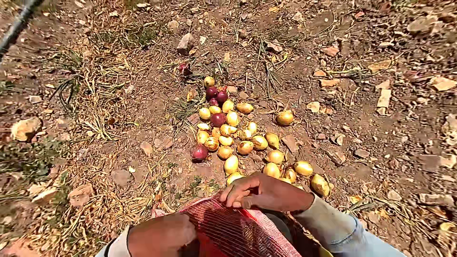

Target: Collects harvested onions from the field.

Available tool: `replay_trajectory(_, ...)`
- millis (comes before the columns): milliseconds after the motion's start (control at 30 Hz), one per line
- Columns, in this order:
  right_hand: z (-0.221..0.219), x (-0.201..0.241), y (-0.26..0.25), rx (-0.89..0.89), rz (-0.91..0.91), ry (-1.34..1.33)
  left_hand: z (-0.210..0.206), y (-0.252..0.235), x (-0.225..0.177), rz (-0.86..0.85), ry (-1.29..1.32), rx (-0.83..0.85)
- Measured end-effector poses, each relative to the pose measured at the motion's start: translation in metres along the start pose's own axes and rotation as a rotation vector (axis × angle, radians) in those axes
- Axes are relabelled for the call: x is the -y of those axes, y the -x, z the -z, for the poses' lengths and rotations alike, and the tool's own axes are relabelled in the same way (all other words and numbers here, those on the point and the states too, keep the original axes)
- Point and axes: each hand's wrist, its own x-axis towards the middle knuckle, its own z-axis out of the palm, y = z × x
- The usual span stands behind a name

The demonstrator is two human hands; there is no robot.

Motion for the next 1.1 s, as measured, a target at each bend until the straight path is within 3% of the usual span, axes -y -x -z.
replay_trajectory(100, 0.041, -0.033, -0.002, -0.658, -0.37, 0.558, 0.028, -0.037, 0.027, -0.13, 0.17, -0.697)
replay_trajectory(167, 0.071, -0.051, -0.008, -0.754, -0.623, 0.657, 0.05, -0.083, 0.042, 0.065, -0.081, -0.829)
replay_trajectory(267, 0.079, -0.074, -0.016, -0.683, -0.734, 0.66, 0.067, -0.157, 0.081, 0.297, -0.291, -0.715)
replay_trajectory(333, 0.073, -0.088, -0.016, -0.635, -0.631, 0.722, 0.066, -0.184, 0.089, 0.389, -0.43, -0.605)
replay_trajectory(467, 0.043, -0.089, -0.017, -0.496, -0.547, 0.873, 0.078, -0.182, 0.081, 0.399, -0.486, -0.437)
replay_trajectory(633, 0.035, -0.097, -0.007, -0.417, -0.667, 0.891, 0.085, -0.175, 0.092, 0.377, -0.492, -0.334)
replay_trajectory(700, 0.043, -0.111, 0.006, -0.484, -0.551, 0.781, 0.077, -0.174, 0.107, 0.338, -0.472, -0.404)
replay_trajectory(800, 0.054, -0.105, 0.01, -0.653, -0.482, 0.363, 0.066, -0.176, 0.127, 0.33, -0.402, -0.462)
replay_trajectory(900, 0.055, -0.087, -0.013, -0.603, -0.413, 0.041, 0.072, -0.174, 0.126, 0.321, -0.366, -0.415)
replay_trajectory(1000, 0.052, -0.084, -0.039, -0.517, -0.384, 0.051, 0.086, -0.181, 0.122, 0.215, -0.348, -0.383)
replay_trajectory(1100, 0.052, -0.075, -0.048, -0.515, -0.407, -0.121, 0.091, -0.176, 0.12, 0.054, -0.105, -0.493)
